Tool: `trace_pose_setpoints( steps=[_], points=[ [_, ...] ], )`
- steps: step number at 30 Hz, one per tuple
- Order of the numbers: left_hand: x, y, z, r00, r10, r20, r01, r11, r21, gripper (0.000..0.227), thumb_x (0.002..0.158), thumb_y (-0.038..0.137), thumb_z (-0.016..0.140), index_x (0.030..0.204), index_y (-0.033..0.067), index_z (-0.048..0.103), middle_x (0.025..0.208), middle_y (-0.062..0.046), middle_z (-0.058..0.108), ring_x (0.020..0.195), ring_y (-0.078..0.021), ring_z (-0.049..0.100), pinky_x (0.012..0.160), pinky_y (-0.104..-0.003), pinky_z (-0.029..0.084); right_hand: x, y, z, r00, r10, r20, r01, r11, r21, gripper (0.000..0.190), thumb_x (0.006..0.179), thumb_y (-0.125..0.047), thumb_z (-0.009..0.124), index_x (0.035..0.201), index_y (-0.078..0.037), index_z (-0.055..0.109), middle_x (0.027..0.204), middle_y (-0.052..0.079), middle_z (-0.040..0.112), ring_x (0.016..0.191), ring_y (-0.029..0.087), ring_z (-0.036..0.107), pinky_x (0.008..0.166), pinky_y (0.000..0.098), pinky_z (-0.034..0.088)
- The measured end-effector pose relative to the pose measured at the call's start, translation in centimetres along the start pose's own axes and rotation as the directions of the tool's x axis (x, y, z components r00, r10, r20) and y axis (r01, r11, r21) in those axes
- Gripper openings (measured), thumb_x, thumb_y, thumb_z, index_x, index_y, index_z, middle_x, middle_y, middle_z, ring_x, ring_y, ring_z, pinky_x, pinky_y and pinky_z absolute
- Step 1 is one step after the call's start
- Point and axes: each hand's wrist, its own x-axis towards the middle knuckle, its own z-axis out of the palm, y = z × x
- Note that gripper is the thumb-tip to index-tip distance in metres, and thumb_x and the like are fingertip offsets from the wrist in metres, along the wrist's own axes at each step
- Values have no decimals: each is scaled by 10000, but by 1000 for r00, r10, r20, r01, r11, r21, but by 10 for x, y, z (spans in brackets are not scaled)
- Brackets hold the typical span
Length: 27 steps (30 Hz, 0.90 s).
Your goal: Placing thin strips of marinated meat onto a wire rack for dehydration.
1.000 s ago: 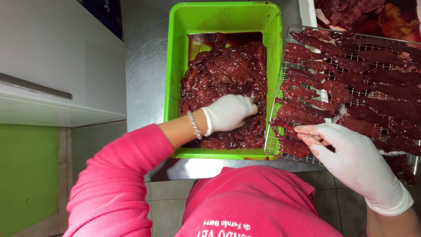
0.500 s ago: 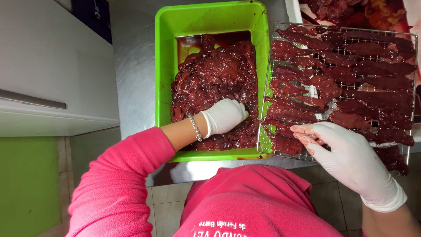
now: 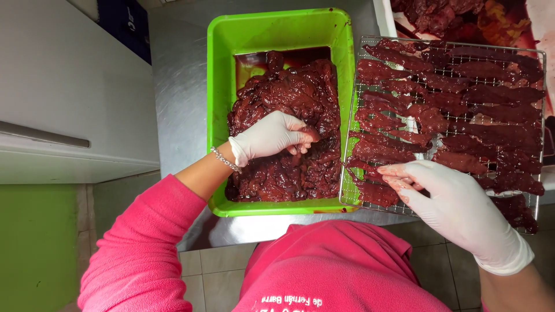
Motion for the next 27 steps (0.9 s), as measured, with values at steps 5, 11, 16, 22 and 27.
trace_pose_setpoints(
  steps=[5, 11, 16, 22, 27],
  points=[
    [-24, 59, 10, 999, -23, -45, 17, 991, -130, 194, 954, 199, 709, 982, 24, 790, 810, 8, 754, 714, -60, 675, 666, -230, 566, 17, -14, 7, 998, -45, -49, 47, 998, 44, 362, 878, -166, 686, 1234, -102, 692, 1089, 47, 771, 869, 186, 735, 789, 308, 576],
    [-34, 85, 47, 974, 228, -20, -207, 915, 346, 198, 928, 234, 738, 975, 50, 794, 837, -86, 752, 736, -160, 692, 680, -307, 556, 42, -26, 36, 984, -89, -156, 135, 937, 321, 549, 909, -133, 684, 1428, -31, 535, 1179, 110, 732, 1010, 161, 719, 858, 295, 571],
    [-40, 86, 64, 863, 494, 103, -441, 639, 630, 183, 924, 244, 696, 1007, 97, 767, 957, -148, 736, 882, -338, 696, 751, -407, 548, 41, -20, 55, 990, 72, -121, -5, 878, 479, 474, 911, -132, 686, 1371, -70, 595, 1090, 80, 767, 917, 141, 738, 818, 280, 593],
    [-28, 91, 68, 995, 101, 24, -102, 924, 368, 216, 915, 170, 680, 1085, 62, 758, 816, -122, 737, 748, -152, 649, 711, -310, 566, 34, -8, 52, 966, 102, -239, 0, 920, 393, 329, 870, -141, 756, 1174, -43, 676, 1044, 91, 747, 861, 157, 724, 769, 291, 593],
    [-5, 131, 87, 992, 116, 58, -124, 976, 177, 234, 930, 177, 653, 1084, 47, 771, 834, -21, 778, 778, -28, 687, 732, -220, 576, 28, 8, 27, 923, 192, -334, -27, 897, 442, 252, 872, -115, 752, 1097, -30, 680, 966, 67, 765, 840, 120, 731, 770, 272, 598]
  ],
)
